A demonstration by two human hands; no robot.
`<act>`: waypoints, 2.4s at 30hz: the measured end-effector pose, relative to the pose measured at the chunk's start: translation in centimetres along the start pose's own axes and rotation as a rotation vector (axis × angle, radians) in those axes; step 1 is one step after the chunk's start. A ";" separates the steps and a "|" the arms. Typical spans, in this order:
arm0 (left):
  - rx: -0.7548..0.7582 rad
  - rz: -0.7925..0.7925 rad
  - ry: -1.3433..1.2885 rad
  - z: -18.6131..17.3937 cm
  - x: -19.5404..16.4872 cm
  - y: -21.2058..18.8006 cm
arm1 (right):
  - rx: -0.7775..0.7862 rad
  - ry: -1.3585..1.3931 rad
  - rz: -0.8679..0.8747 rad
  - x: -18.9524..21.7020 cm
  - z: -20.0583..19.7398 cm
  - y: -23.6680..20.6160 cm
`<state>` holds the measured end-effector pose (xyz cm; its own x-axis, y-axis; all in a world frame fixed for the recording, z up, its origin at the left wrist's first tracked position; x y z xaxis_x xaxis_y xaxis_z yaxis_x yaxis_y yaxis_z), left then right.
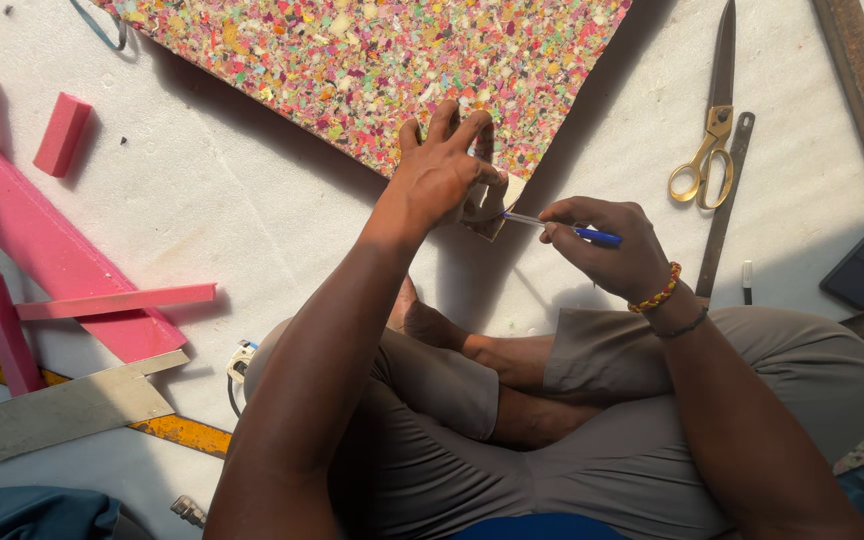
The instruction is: The person sits on the floor and uses a blue pen to trace a circular pattern onto a small square piece of foam. They then use large scissors to cut the foam along the traced line, creating a circular piece. The person continues to refine the shape by tracing and cutting additional foam pieces.
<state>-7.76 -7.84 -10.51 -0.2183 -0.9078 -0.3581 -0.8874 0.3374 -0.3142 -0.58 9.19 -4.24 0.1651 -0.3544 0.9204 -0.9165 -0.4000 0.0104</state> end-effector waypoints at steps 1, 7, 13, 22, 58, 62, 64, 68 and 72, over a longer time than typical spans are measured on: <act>-0.001 -0.001 -0.003 -0.1 -0.1 -0.1 | -0.003 -0.008 0.018 -0.3 -0.3 -0.1; 0.036 -0.011 0.004 -0.2 -0.1 -0.4 | -0.067 -0.011 0.120 -1.9 -1.7 0.1; -0.044 0.018 -0.025 -0.9 -0.4 -0.5 | -0.086 -0.139 0.017 -0.3 -1.7 0.8; -0.124 0.043 -0.036 -1.1 -0.3 -0.8 | -0.019 -0.519 -0.331 5.5 2.3 0.6; -0.049 -0.003 -0.070 -1.4 -0.1 -0.3 | -0.010 -0.230 -0.346 4.8 5.1 0.9; -0.048 -0.010 -0.066 -1.3 -0.1 -0.3 | 0.006 -0.267 -0.289 4.4 4.4 0.8; -0.036 -0.012 -0.062 -1.3 -0.2 -0.2 | 0.003 -0.267 -0.259 4.2 4.1 0.7; -0.039 -0.022 -0.052 -2.0 -0.3 -0.3 | -0.013 -0.246 -0.330 4.4 4.4 0.7; -0.027 -0.019 -0.043 -3.4 -0.8 -0.8 | -0.055 -0.246 -0.353 4.4 4.3 0.9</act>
<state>-8.27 -8.27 -7.01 -0.1839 -0.9023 -0.3899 -0.9021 0.3125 -0.2977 0.90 3.61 -1.84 0.5481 -0.3970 0.7362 -0.8050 -0.4893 0.3354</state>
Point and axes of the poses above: each hand's wrist, its own y-axis towards the middle knuckle, its own z-axis out of the palm, x = y × z, the point moved 8 cm from there along y, towards the middle knuckle, and after that the axes turned 15 degrees about -z, right-handed, at the moved point
